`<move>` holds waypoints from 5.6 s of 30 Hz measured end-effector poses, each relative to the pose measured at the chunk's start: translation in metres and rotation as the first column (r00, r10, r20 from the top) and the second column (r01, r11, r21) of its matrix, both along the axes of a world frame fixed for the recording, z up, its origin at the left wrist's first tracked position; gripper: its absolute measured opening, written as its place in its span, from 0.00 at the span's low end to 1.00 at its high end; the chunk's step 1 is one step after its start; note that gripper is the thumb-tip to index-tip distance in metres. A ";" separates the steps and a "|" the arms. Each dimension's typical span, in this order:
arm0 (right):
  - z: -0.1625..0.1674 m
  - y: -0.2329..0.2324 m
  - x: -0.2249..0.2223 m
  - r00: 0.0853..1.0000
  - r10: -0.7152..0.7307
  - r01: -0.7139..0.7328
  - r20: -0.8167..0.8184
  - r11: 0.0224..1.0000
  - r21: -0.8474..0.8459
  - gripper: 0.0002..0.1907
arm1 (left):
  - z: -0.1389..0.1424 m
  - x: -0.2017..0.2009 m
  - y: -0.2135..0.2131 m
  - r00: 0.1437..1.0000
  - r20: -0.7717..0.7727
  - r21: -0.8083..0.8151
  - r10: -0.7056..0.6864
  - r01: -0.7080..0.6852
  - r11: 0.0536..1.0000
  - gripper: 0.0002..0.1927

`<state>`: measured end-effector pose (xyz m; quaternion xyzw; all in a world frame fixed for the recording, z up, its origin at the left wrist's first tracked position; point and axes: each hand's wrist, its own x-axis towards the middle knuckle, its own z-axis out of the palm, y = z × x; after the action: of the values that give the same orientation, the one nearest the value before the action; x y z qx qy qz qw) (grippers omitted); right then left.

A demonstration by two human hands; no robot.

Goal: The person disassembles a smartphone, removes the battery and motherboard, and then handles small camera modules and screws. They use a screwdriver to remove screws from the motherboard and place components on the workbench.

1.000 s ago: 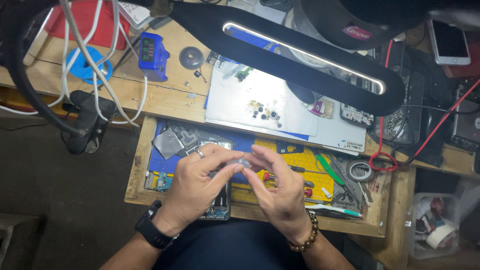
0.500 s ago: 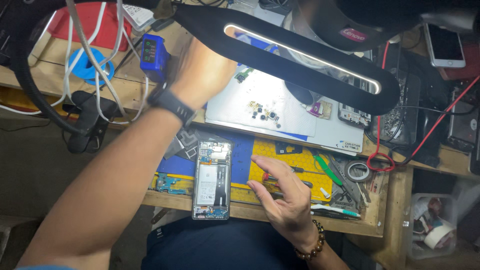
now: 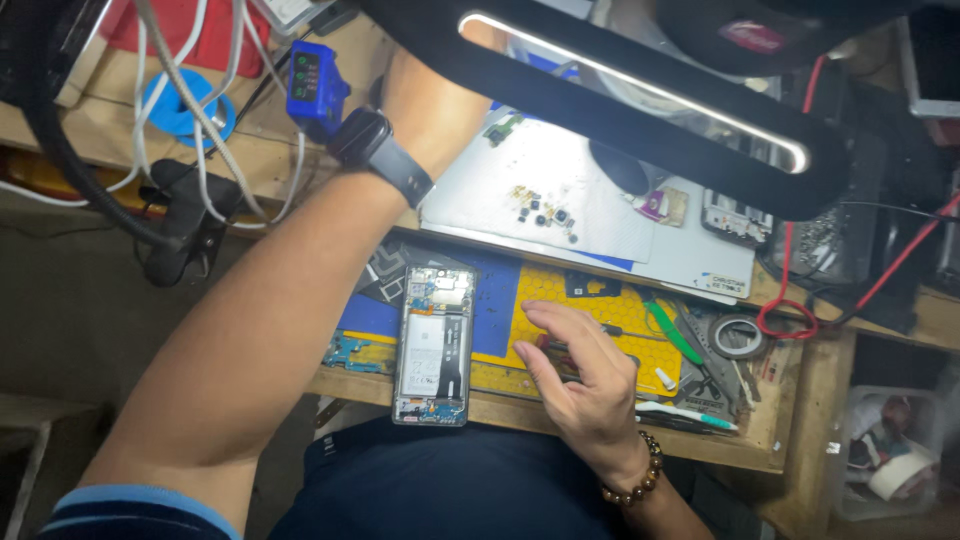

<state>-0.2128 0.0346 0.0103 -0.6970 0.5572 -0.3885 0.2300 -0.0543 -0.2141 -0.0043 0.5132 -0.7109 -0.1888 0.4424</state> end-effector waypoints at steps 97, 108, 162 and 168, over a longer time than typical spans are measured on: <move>0.009 -0.072 -0.009 0.959 -0.141 0.073 -0.245 0.960 -0.269 0.10 | -0.035 0.040 0.221 0.814 -0.578 0.566 -0.057 0.450 0.690 0.29; 0.014 -0.075 -0.007 0.950 -0.144 0.069 -0.277 0.962 -0.266 0.10 | -0.032 0.040 0.221 0.796 -0.604 0.562 -0.047 0.467 0.683 0.28; 0.014 -0.063 0.001 0.974 0.055 -0.104 -0.222 0.971 -0.215 0.10 | -0.037 0.039 0.221 0.800 -0.600 0.568 -0.033 0.454 0.686 0.30; 0.024 -0.074 -0.017 0.946 -0.123 0.036 -0.299 0.959 -0.282 0.10 | -0.037 0.039 0.222 0.785 -0.618 0.549 -0.039 0.467 0.693 0.29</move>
<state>-0.2301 -0.0398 0.0339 -0.7514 0.5558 -0.3548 0.0245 -0.0153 0.0076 -0.0413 0.4498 -0.4958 -0.6380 0.3805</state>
